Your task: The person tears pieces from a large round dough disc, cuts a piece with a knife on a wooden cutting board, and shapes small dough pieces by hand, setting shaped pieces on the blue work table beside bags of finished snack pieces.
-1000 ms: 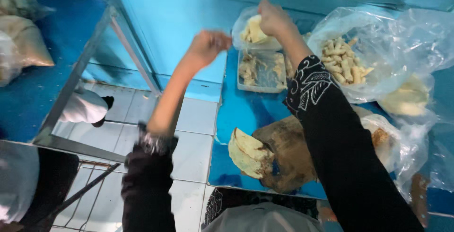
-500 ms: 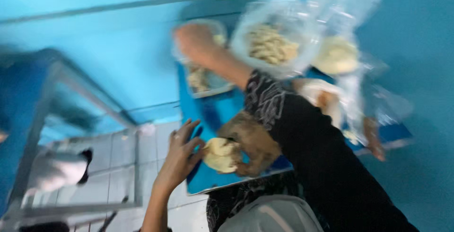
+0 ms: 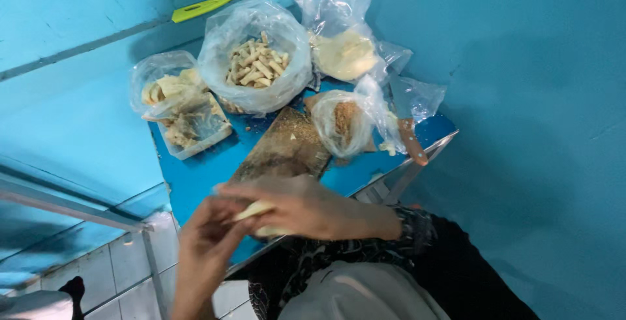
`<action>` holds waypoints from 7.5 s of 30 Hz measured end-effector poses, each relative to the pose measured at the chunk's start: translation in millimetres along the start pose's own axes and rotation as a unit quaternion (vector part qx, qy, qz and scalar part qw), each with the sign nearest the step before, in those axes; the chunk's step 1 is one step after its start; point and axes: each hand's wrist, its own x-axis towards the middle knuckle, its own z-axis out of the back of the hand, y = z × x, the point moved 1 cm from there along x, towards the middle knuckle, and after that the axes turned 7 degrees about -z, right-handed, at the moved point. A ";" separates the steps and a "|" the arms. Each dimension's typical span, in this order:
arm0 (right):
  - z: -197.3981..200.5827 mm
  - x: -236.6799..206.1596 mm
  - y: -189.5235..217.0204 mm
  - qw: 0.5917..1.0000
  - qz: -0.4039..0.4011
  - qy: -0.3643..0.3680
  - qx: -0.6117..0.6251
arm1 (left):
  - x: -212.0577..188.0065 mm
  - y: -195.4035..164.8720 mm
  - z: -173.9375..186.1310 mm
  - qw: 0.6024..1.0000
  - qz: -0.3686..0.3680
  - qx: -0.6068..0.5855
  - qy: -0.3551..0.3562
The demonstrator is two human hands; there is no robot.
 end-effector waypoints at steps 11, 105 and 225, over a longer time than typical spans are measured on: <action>197.2 -105.1 -113.2 0.891 -0.160 -0.351 -0.239 | 29.0 -22.5 -84.0 0.998 -0.003 0.038 0.046; -64.3 369.9 -100.2 0.845 0.127 -0.091 -0.511 | 45.4 88.4 118.1 0.769 -0.114 0.622 -0.094; -18.8 6.0 -167.4 0.926 -0.264 -0.058 0.263 | -9.5 81.5 24.6 0.977 0.080 0.174 -0.096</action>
